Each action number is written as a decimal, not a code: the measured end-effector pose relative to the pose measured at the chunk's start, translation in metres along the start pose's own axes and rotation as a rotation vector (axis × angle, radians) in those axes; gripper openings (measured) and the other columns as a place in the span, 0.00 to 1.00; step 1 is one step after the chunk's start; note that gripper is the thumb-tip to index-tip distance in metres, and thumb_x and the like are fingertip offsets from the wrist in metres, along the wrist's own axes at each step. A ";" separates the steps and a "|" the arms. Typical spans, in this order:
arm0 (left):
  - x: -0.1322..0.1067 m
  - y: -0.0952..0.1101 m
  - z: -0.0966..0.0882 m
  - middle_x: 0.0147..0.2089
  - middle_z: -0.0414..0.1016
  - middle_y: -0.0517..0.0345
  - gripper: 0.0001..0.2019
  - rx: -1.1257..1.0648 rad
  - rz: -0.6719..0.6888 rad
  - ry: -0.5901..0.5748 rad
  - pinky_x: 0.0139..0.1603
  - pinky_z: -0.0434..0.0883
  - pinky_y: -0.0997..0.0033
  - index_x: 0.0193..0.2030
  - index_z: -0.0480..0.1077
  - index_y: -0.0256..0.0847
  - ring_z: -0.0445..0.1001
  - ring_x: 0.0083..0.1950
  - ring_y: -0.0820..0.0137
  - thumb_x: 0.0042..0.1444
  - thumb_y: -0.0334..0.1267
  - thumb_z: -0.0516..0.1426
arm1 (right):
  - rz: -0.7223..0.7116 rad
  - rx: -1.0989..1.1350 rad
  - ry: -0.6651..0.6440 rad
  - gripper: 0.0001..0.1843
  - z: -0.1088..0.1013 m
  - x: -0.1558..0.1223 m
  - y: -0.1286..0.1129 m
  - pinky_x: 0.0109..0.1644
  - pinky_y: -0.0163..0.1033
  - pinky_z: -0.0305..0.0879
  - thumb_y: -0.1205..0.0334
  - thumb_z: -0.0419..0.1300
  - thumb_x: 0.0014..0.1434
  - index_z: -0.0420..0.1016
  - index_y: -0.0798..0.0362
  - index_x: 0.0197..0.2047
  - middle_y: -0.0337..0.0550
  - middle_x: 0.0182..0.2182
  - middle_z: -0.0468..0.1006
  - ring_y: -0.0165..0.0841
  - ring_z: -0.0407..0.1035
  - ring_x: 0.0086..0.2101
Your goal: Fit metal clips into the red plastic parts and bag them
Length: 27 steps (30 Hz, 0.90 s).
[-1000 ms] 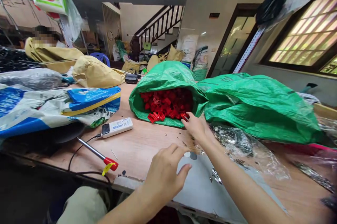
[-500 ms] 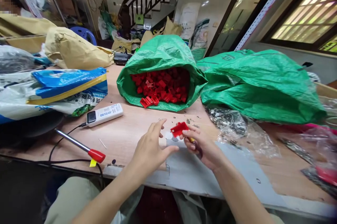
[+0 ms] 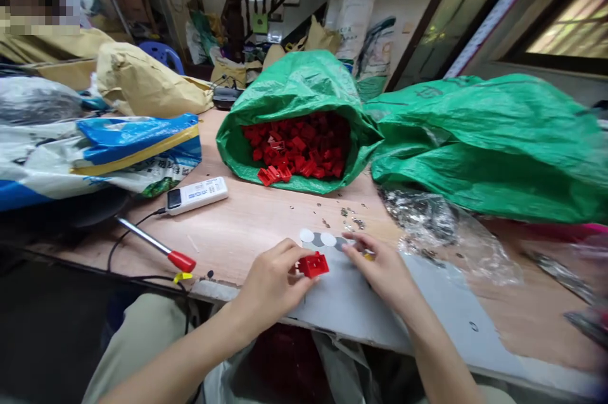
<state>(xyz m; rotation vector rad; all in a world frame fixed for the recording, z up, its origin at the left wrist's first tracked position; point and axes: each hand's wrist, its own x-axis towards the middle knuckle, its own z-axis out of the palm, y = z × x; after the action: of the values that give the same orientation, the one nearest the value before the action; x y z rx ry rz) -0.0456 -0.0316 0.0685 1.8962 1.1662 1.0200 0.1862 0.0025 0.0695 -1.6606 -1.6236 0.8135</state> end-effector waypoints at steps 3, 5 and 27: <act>0.001 -0.001 0.000 0.43 0.75 0.57 0.12 0.077 0.003 0.016 0.37 0.77 0.76 0.49 0.77 0.43 0.76 0.39 0.72 0.58 0.34 0.63 | -0.038 -0.231 0.140 0.25 0.000 0.017 0.012 0.35 0.41 0.65 0.44 0.59 0.53 0.82 0.52 0.46 0.46 0.31 0.79 0.39 0.72 0.29; 0.001 -0.001 -0.003 0.43 0.76 0.57 0.13 0.116 0.028 0.032 0.37 0.76 0.76 0.49 0.78 0.43 0.77 0.40 0.70 0.57 0.34 0.63 | -0.058 -0.322 0.151 0.24 0.002 0.031 0.017 0.36 0.43 0.66 0.43 0.59 0.52 0.82 0.50 0.45 0.47 0.34 0.82 0.42 0.75 0.31; 0.002 -0.008 -0.007 0.44 0.78 0.55 0.12 0.195 0.176 0.080 0.40 0.79 0.65 0.46 0.73 0.44 0.80 0.44 0.63 0.60 0.46 0.59 | -0.313 -0.655 0.144 0.17 0.020 0.089 0.027 0.35 0.49 0.71 0.42 0.55 0.53 0.75 0.44 0.33 0.49 0.33 0.83 0.49 0.78 0.32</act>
<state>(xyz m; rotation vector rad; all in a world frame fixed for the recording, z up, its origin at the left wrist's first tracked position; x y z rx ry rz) -0.0542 -0.0261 0.0659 2.1601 1.1974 1.1195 0.1882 0.0922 0.0376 -1.7534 -2.1065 -0.0127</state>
